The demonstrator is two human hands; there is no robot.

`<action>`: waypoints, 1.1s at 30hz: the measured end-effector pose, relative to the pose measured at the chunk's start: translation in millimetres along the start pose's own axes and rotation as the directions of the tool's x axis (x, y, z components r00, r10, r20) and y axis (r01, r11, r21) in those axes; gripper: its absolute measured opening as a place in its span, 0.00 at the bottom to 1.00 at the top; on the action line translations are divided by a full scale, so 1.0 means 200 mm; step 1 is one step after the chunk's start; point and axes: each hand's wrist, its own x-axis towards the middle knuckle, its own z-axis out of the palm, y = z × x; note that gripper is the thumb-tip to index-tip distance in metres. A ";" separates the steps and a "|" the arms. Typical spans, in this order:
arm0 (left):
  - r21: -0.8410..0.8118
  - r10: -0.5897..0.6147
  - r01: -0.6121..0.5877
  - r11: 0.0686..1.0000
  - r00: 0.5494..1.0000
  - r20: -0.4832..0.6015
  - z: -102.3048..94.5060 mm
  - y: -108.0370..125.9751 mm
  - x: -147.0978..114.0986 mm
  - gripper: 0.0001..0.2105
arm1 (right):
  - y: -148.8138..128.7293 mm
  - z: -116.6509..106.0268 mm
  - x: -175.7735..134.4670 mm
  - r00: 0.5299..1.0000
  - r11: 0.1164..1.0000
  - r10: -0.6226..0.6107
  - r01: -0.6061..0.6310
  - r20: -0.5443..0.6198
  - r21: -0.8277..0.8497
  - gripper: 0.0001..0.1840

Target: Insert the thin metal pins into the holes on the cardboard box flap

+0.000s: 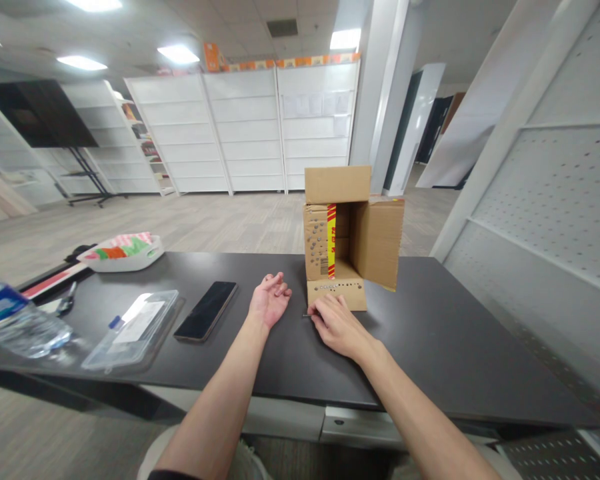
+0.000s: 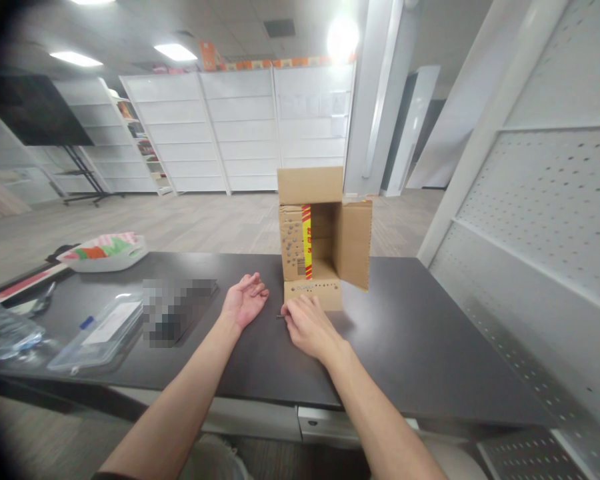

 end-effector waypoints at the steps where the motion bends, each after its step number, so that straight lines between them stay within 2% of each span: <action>1: 0.001 0.000 0.000 1.000 1.000 0.000 0.00 0.00 0.00 0.13 | 0.00 0.00 0.00 1.000 1.000 0.002 -0.002 -0.014 -0.006 0.07; 7: -0.002 -0.003 0.003 1.000 1.000 0.003 0.00 0.00 0.00 0.12 | 0.04 0.02 0.01 0.990 0.999 0.035 -0.035 -0.135 0.002 0.11; 11: -0.013 -0.006 0.006 1.000 1.000 -0.007 0.01 0.00 0.00 0.12 | 0.08 0.04 0.02 0.955 0.996 0.078 -0.060 -0.285 0.072 0.11; 15: -0.019 -0.008 0.008 1.000 1.000 0.000 0.00 0.00 0.00 0.13 | 0.13 0.05 0.03 0.871 0.984 0.121 -0.042 -0.477 0.173 0.09; 19: -0.017 -0.006 0.006 1.000 1.000 0.002 -0.01 0.00 0.01 0.12 | 0.16 0.05 0.03 0.768 0.961 0.234 -0.089 -0.597 0.262 0.09; 25: -0.013 -0.005 0.005 1.000 1.000 -0.014 0.00 0.00 0.01 0.12 | 0.17 0.03 0.03 0.646 0.910 0.400 -0.194 -0.650 0.368 0.10; 28: -0.012 -0.004 0.004 1.000 1.000 -0.013 0.00 0.00 0.00 0.12 | 0.17 0.02 0.04 0.624 0.898 0.426 -0.203 -0.655 0.391 0.10; 33: -0.008 -0.004 0.004 1.000 1.000 -0.011 0.00 0.00 0.00 0.12 | 0.18 0.02 0.04 0.612 0.890 0.443 -0.213 -0.655 0.403 0.11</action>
